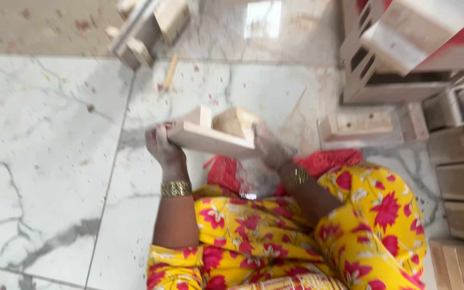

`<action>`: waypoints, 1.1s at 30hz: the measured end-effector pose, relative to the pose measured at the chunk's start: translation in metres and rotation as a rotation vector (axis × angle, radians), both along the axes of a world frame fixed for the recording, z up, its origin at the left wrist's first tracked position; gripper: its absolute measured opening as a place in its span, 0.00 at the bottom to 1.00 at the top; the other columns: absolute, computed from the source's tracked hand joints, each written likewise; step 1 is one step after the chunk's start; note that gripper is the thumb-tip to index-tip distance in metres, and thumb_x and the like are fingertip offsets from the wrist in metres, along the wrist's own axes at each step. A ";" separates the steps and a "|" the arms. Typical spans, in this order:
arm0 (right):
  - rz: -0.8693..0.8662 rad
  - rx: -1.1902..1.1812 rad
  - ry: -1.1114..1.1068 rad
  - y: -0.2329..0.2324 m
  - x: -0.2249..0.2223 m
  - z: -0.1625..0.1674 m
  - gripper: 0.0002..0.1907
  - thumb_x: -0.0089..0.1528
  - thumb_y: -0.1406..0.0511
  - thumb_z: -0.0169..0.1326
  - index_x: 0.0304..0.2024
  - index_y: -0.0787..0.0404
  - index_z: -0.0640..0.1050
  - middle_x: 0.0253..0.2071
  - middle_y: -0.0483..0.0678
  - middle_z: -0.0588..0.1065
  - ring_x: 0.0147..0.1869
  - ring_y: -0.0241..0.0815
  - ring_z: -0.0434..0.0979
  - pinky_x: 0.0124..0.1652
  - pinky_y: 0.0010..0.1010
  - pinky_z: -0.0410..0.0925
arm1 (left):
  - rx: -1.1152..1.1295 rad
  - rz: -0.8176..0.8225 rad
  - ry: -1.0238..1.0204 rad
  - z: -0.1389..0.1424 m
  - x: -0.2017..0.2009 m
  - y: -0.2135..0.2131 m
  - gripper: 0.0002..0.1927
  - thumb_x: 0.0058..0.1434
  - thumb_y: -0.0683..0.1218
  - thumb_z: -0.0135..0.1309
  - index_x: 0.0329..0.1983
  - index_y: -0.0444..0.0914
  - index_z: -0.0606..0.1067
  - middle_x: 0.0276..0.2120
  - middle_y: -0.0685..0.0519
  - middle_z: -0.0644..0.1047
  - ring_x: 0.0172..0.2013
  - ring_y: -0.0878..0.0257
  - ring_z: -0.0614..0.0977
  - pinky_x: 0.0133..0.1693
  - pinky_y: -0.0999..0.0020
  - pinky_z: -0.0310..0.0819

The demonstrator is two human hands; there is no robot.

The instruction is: The person sits on the floor holding small wooden parts and rubs a wooden block repeatedly against other wooden pieces, working the surfaces and fitting pieces together one at a time. Wood dust covers their hands as they turn each piece and continue rubbing.

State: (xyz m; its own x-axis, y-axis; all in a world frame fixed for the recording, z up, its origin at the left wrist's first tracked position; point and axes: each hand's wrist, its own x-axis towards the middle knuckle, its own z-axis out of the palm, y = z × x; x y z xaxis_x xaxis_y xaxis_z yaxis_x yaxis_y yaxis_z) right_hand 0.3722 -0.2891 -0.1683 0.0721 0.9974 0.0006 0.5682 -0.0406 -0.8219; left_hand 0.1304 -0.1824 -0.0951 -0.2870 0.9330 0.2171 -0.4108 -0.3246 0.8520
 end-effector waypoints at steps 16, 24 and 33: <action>0.116 -0.050 -0.009 -0.042 0.044 0.073 0.38 0.63 0.59 0.52 0.73 0.51 0.55 0.73 0.57 0.59 0.76 0.53 0.56 0.69 0.38 0.53 | -0.071 -0.496 -0.211 0.056 0.058 -0.077 0.36 0.66 0.60 0.46 0.71 0.37 0.57 0.64 0.45 0.68 0.65 0.52 0.69 0.66 0.52 0.61; 0.080 0.068 0.276 -0.015 0.073 0.083 0.30 0.61 0.68 0.47 0.68 0.63 0.67 0.68 0.59 0.68 0.73 0.55 0.65 0.68 0.39 0.58 | -0.182 -0.364 -0.144 0.062 0.089 -0.066 0.30 0.65 0.60 0.43 0.65 0.40 0.64 0.58 0.50 0.71 0.60 0.55 0.72 0.63 0.54 0.64; 0.201 0.155 0.358 0.022 0.092 0.085 0.30 0.58 0.71 0.46 0.64 0.62 0.73 0.67 0.59 0.70 0.70 0.55 0.68 0.66 0.37 0.59 | -0.312 -0.209 -0.346 0.044 0.081 -0.054 0.35 0.58 0.68 0.43 0.61 0.43 0.67 0.55 0.55 0.72 0.60 0.56 0.72 0.63 0.53 0.63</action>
